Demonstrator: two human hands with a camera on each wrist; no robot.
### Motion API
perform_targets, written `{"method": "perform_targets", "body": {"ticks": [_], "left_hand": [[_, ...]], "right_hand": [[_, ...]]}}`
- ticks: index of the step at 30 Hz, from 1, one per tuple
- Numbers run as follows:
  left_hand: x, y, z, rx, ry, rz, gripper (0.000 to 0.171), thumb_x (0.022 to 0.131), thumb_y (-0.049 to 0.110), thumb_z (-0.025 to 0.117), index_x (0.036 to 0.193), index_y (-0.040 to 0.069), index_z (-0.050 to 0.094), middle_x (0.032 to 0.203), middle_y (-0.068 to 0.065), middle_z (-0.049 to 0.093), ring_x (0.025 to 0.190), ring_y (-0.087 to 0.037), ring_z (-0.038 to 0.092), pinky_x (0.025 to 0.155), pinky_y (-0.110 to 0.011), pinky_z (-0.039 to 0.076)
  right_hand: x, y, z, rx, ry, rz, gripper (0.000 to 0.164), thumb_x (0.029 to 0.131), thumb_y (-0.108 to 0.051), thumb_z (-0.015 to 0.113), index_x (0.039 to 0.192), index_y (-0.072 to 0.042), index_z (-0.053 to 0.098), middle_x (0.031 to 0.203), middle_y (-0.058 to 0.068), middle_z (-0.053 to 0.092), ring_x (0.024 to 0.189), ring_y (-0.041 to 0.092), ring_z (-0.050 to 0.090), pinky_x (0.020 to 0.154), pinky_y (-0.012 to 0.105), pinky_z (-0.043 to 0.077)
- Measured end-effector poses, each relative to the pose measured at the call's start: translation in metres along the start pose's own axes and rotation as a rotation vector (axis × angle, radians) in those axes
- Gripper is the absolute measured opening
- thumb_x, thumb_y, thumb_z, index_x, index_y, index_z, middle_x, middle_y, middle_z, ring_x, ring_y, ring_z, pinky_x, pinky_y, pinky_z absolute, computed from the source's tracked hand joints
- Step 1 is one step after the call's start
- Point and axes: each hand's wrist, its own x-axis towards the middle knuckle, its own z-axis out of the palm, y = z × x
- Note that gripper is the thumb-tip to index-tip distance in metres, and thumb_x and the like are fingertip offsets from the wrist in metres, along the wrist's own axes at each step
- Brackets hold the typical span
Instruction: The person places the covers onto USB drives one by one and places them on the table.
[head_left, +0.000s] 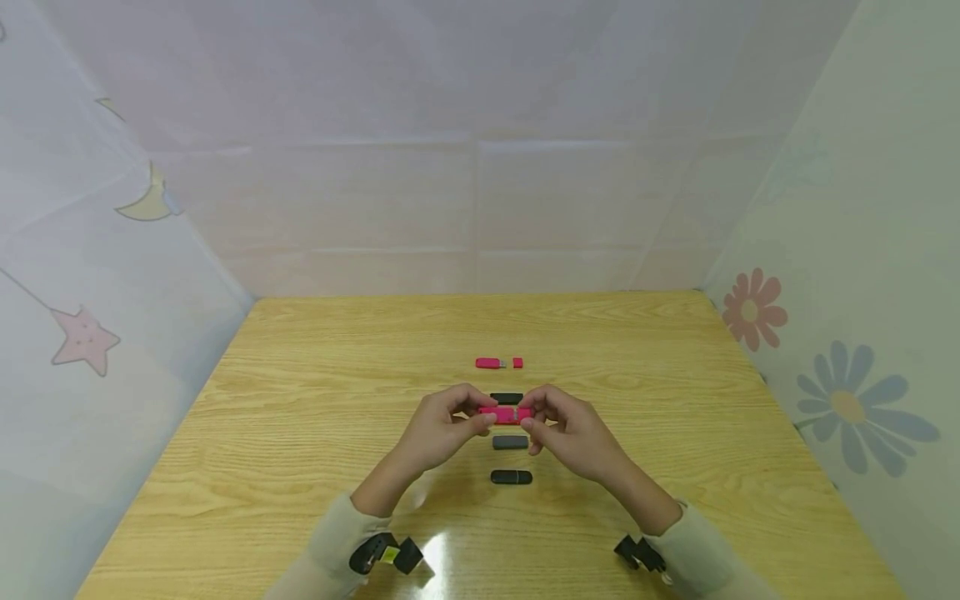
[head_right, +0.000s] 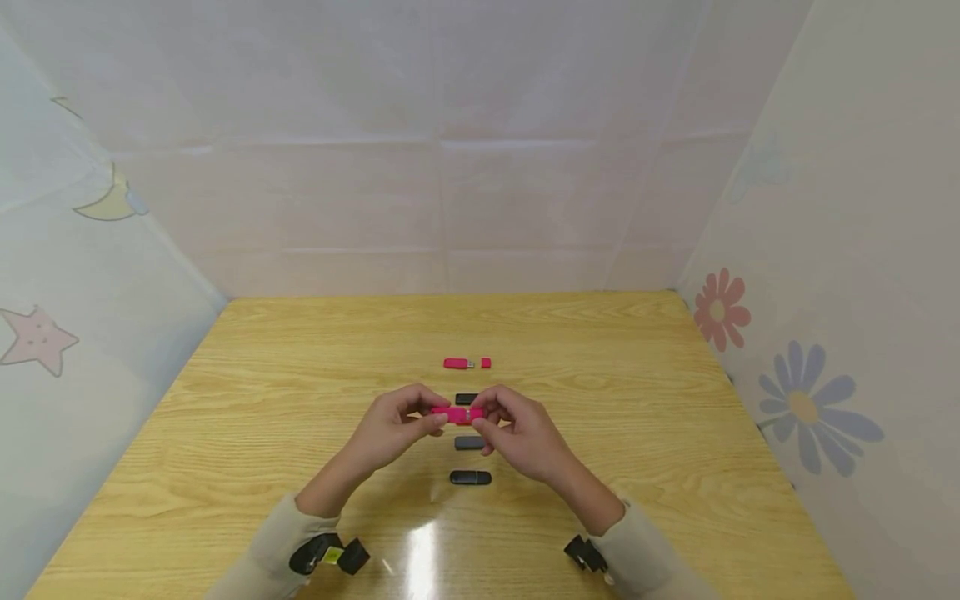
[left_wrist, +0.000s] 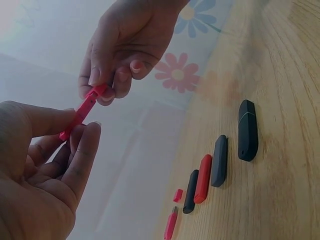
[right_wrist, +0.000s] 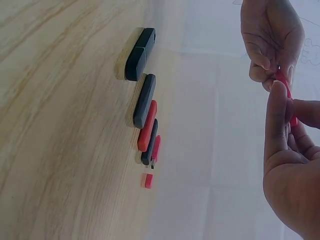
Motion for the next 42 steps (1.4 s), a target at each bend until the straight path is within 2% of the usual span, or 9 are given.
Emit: {"method": "perform_targets", "body": {"ticks": [6, 10, 16, 20, 26, 30, 34, 38, 42], "left_hand": [[0.0008, -0.0001, 0.0018, 0.006, 0.001, 0.013, 0.014, 0.096, 0.016, 0.072, 0.107, 0.008, 0.072, 0.097, -0.009, 0.072, 0.081, -0.018, 0.071, 0.075, -0.039, 0.061], [0.0013, 0.0002, 0.0031, 0.010, -0.001, 0.020, 0.013, 0.096, 0.015, 0.072, 0.107, 0.008, 0.072, 0.095, -0.005, 0.072, 0.081, -0.015, 0.069, 0.077, -0.046, 0.060], [0.0009, 0.0013, 0.0038, 0.007, -0.001, 0.022, 0.014, 0.096, 0.016, 0.072, 0.107, 0.008, 0.071, 0.095, -0.005, 0.072, 0.080, -0.015, 0.069, 0.075, -0.039, 0.061], [0.0012, 0.0011, 0.0037, 0.000, -0.006, 0.018, 0.014, 0.096, 0.015, 0.072, 0.107, 0.008, 0.072, 0.095, -0.005, 0.072, 0.081, -0.015, 0.069, 0.076, -0.042, 0.061], [0.0005, 0.0019, 0.0028, 0.005, -0.012, 0.012, 0.015, 0.096, 0.017, 0.072, 0.108, 0.008, 0.072, 0.094, -0.005, 0.072, 0.080, -0.015, 0.069, 0.076, -0.042, 0.061], [0.0007, 0.0028, 0.0033, 0.024, -0.008, 0.001, 0.016, 0.096, 0.019, 0.072, 0.109, 0.009, 0.073, 0.093, -0.004, 0.072, 0.079, -0.015, 0.070, 0.072, -0.035, 0.060], [0.0006, 0.0027, 0.0050, 0.021, 0.000, -0.021, 0.018, 0.097, 0.021, 0.072, 0.108, 0.008, 0.073, 0.094, -0.005, 0.073, 0.079, -0.017, 0.072, 0.073, -0.036, 0.060], [0.0001, 0.0020, 0.0072, -0.008, 0.004, -0.037, 0.018, 0.097, 0.020, 0.071, 0.109, 0.007, 0.073, 0.096, -0.005, 0.073, 0.080, -0.019, 0.072, 0.073, -0.034, 0.060], [0.0004, 0.0023, 0.0090, -0.007, 0.007, -0.024, 0.017, 0.097, 0.018, 0.071, 0.108, 0.006, 0.072, 0.096, -0.005, 0.072, 0.081, -0.022, 0.073, 0.072, -0.031, 0.060]], "right_hand": [[-0.0002, -0.0007, -0.0005, -0.010, -0.001, -0.003, 0.016, 0.101, -0.014, 0.065, 0.115, -0.007, 0.062, 0.089, 0.010, 0.064, 0.069, 0.024, 0.068, 0.064, 0.038, 0.060], [0.0001, -0.0018, -0.0006, -0.017, -0.008, -0.007, 0.016, 0.101, -0.014, 0.064, 0.116, -0.007, 0.062, 0.088, 0.010, 0.064, 0.069, 0.022, 0.068, 0.060, 0.031, 0.058], [0.0004, -0.0021, -0.0006, -0.020, -0.016, -0.001, 0.016, 0.101, -0.013, 0.064, 0.116, -0.007, 0.061, 0.088, 0.009, 0.064, 0.069, 0.021, 0.068, 0.058, 0.029, 0.056], [0.0001, -0.0020, -0.0007, -0.026, -0.014, 0.003, 0.015, 0.101, -0.013, 0.064, 0.116, -0.008, 0.061, 0.087, 0.010, 0.064, 0.069, 0.021, 0.068, 0.058, 0.029, 0.056], [-0.0009, -0.0033, -0.0007, -0.027, -0.010, 0.001, 0.015, 0.102, -0.015, 0.063, 0.115, -0.008, 0.062, 0.087, 0.018, 0.064, 0.069, 0.021, 0.068, 0.055, 0.028, 0.053], [-0.0015, -0.0047, -0.0011, -0.030, -0.003, 0.010, 0.015, 0.102, -0.016, 0.063, 0.114, -0.008, 0.062, 0.086, 0.014, 0.064, 0.069, 0.021, 0.068, 0.057, 0.029, 0.055], [-0.0019, -0.0057, -0.0014, -0.028, 0.003, 0.019, 0.015, 0.102, -0.017, 0.063, 0.115, -0.008, 0.063, 0.086, 0.013, 0.065, 0.069, 0.020, 0.069, 0.064, 0.033, 0.059], [-0.0019, -0.0052, -0.0008, -0.025, 0.000, 0.017, 0.015, 0.102, -0.015, 0.062, 0.115, -0.007, 0.063, 0.086, 0.014, 0.066, 0.069, 0.020, 0.069, 0.064, 0.035, 0.060], [-0.0012, -0.0044, 0.0004, -0.037, 0.001, 0.016, 0.015, 0.102, -0.013, 0.062, 0.115, -0.006, 0.063, 0.086, 0.013, 0.066, 0.068, 0.019, 0.069, 0.064, 0.036, 0.060]]}}
